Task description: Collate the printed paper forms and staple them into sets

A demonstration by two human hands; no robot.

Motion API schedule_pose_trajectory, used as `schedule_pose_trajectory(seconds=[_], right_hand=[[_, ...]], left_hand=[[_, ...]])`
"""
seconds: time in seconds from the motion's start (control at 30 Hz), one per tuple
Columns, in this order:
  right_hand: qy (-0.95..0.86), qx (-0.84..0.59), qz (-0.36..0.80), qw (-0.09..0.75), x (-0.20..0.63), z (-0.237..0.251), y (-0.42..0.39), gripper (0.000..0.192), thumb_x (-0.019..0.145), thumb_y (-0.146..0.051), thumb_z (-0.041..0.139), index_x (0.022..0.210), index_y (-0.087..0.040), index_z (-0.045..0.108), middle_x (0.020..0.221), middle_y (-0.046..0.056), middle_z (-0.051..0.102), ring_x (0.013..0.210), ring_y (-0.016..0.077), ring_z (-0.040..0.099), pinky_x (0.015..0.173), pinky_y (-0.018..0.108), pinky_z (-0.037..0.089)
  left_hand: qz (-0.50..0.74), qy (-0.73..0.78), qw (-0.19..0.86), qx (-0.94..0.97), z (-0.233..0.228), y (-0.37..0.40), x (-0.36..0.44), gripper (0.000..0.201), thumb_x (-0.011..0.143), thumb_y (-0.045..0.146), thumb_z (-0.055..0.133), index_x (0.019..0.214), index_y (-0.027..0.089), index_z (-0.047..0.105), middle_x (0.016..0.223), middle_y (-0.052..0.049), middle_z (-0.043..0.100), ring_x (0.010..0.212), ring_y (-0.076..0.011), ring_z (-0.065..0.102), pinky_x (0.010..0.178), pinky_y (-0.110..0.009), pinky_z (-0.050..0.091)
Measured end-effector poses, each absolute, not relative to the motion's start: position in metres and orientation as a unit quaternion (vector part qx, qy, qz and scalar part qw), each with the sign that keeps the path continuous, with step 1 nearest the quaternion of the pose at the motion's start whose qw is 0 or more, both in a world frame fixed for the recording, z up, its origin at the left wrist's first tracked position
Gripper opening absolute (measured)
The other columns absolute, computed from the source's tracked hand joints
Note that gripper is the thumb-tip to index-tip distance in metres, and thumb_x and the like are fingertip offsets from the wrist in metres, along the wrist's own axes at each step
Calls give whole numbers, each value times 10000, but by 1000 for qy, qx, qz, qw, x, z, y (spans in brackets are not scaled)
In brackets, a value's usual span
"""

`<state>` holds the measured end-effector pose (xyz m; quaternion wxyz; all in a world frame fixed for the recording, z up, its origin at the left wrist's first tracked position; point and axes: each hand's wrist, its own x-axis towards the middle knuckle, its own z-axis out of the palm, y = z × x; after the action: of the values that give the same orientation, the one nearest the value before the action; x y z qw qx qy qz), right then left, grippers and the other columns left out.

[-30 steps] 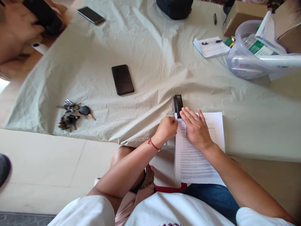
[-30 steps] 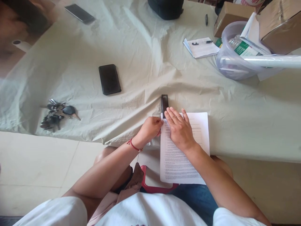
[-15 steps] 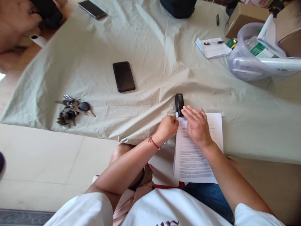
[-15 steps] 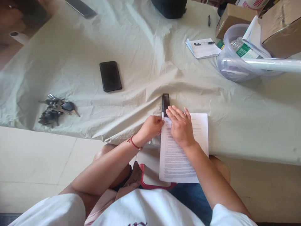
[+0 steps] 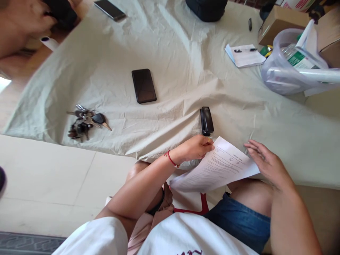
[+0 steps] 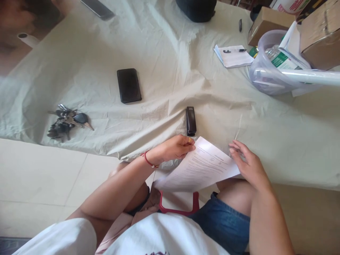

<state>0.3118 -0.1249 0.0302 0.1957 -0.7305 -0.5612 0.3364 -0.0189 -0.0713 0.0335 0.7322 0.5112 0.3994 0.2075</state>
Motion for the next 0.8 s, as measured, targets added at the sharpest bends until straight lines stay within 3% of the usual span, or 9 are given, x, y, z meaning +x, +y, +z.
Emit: schedule_pose_trajectory(seconds=[0.13,0.2,0.3,0.4,0.53,0.6,0.7,0.8], right_hand=[[-487,-695,428,310,326,24,-149,538,992,-728,718,1371,-353,788,1301,93,851,1295,390,791,1123,601,660],[-473,-631,490,372,322,16,-151,475,978,-723,741,1270,-357,822,1186,76,873,1170,370,834,977,543,724],[-447,-572,547,417,306,8,-142,449,909,-622,882,1274,-367,829,1143,44,884,997,304,858,867,454,747],[-428,-587,526,442,286,10,-123,466,792,-478,1021,1202,-327,857,1150,25,891,981,271,855,943,444,744],[-422,-583,486,496,263,26,-85,423,771,-486,1042,1110,-299,871,1168,29,890,1058,292,854,1065,522,716],[-430,-563,465,532,256,33,-62,458,735,-484,1066,1107,-298,876,1195,28,885,1114,294,847,1155,542,675],[-424,-538,464,561,250,35,-33,549,638,-504,1105,1085,-280,878,1203,37,884,1140,304,841,1199,563,644],[-406,-553,489,539,247,26,-21,576,579,-533,1118,1034,-280,871,1152,35,890,1105,332,844,1141,610,668]], left_hand=[[261,369,753,479,35,-61,-32,298,922,412,778,776,217,606,552,68,419,509,-92,326,511,-265,204],[291,354,757,465,36,-54,-39,364,907,472,830,783,206,615,549,72,415,507,-78,315,523,-261,190],[360,362,742,434,37,-43,-48,357,916,429,839,767,192,618,581,74,406,513,-59,307,531,-254,205],[414,393,720,395,36,-32,-52,322,888,362,862,750,181,633,596,74,409,510,-47,291,514,-247,202],[488,443,673,336,33,-21,-48,342,883,386,903,770,194,643,646,55,480,548,-58,374,526,-230,308],[515,448,653,327,31,-18,-43,393,900,487,901,777,210,653,672,25,555,619,-97,522,590,-243,431],[494,421,687,328,29,-16,-38,429,872,608,896,821,220,722,742,-42,701,810,-223,730,740,-334,591],[437,396,740,324,28,-18,-34,376,781,521,959,872,198,789,854,-103,807,942,-325,806,882,-451,657]])
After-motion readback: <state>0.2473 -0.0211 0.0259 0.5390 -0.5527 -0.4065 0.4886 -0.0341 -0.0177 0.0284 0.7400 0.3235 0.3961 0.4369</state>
